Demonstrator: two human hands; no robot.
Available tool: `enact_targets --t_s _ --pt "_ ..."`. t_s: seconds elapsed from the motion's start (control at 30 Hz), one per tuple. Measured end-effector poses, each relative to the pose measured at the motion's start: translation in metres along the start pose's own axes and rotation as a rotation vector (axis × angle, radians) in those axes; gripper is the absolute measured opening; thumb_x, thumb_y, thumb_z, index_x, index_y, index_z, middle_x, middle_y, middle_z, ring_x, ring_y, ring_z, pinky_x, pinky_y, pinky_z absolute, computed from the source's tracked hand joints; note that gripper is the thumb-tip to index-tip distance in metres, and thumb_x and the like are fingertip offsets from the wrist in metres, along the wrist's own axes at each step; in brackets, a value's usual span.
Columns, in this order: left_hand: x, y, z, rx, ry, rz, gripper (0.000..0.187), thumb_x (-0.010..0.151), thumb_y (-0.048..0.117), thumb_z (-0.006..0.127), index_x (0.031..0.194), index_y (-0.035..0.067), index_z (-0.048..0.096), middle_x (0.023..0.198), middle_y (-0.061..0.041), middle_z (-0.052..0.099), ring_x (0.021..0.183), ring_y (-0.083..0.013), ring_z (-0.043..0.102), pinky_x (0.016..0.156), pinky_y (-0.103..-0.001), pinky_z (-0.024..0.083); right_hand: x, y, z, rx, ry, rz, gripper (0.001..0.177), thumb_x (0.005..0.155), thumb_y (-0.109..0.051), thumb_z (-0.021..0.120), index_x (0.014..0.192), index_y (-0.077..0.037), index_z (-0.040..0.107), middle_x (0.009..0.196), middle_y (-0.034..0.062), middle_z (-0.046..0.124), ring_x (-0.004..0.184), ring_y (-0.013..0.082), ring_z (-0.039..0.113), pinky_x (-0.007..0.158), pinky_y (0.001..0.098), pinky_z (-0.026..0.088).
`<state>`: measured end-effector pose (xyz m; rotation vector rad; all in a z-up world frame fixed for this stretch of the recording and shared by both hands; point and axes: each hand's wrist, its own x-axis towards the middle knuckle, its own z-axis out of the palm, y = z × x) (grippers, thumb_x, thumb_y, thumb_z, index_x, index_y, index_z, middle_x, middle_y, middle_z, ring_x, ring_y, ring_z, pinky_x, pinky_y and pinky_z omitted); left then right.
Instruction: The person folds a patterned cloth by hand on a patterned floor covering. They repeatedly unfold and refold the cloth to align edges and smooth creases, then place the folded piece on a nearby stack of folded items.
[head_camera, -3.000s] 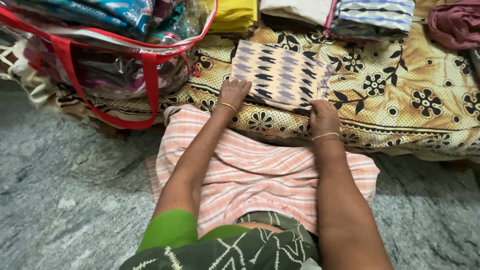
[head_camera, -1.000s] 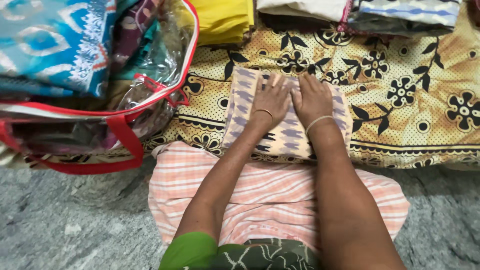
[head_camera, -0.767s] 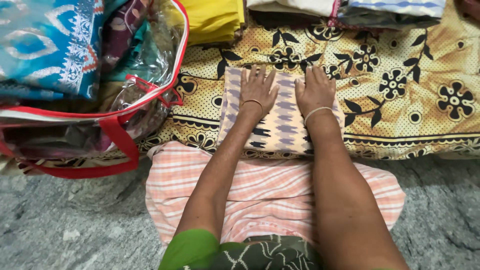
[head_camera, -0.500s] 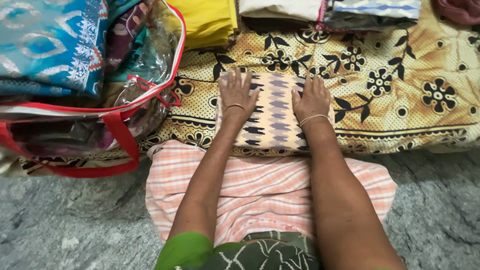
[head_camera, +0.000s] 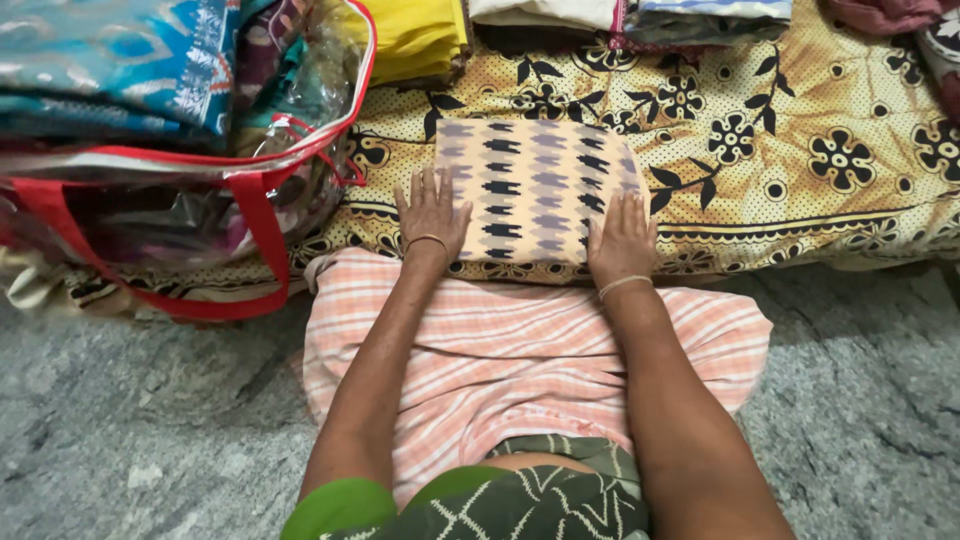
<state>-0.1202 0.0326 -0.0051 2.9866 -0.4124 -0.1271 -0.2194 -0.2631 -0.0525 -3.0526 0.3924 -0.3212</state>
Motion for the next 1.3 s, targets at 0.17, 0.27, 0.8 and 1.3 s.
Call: enact_targets --t_s 0.17,0.27,0.8,1.3 --pt "-0.037 0.011 -0.009 0.116 -0.184 -0.070 0.070 0.106 0.044 0.025 0.162 0.009 0.004 0.170 -0.013 0.000 0.155 -0.0328 0.002 0.124 -0.060 0.003 -0.031 -0.015 -0.037 0.049 -0.019 -0.030 0.059 0.101 -0.034 0.048 0.151 -0.003 0.042 0.160 0.0188 0.038 0.149 0.0325 0.035 0.123 0.0502 0.021" --pt "-0.043 0.044 -0.006 0.235 -0.063 0.051 0.067 0.102 0.026 0.036 0.162 0.005 0.012 0.171 -0.018 0.003 0.157 -0.0334 0.003 0.124 -0.055 0.003 -0.041 -0.027 -0.068 0.231 -0.113 -0.024 0.047 0.101 -0.031 0.054 0.143 -0.009 0.053 0.153 0.0134 0.053 0.140 0.0323 0.049 0.124 0.0486 0.029" --pt "0.036 0.072 0.005 0.031 -0.017 0.284 0.072 0.102 0.056 0.026 0.163 0.021 0.011 0.172 -0.002 0.002 0.157 -0.0273 -0.002 0.124 -0.056 -0.004 0.058 -0.073 -0.039 0.076 -0.068 -0.364 0.064 0.106 -0.045 0.033 0.160 -0.011 0.031 0.167 0.0122 0.028 0.154 0.0265 0.024 0.123 0.0484 0.015" --pt "0.131 0.069 -0.013 -0.005 -0.062 0.172 0.067 0.104 0.056 0.018 0.163 0.025 0.014 0.170 -0.003 0.012 0.156 -0.0274 0.005 0.125 -0.056 0.000 0.146 -0.070 -0.050 0.060 -0.182 -0.128 0.063 0.105 -0.047 0.035 0.157 -0.011 0.037 0.164 0.0097 0.033 0.152 0.0246 0.025 0.124 0.0468 0.014"
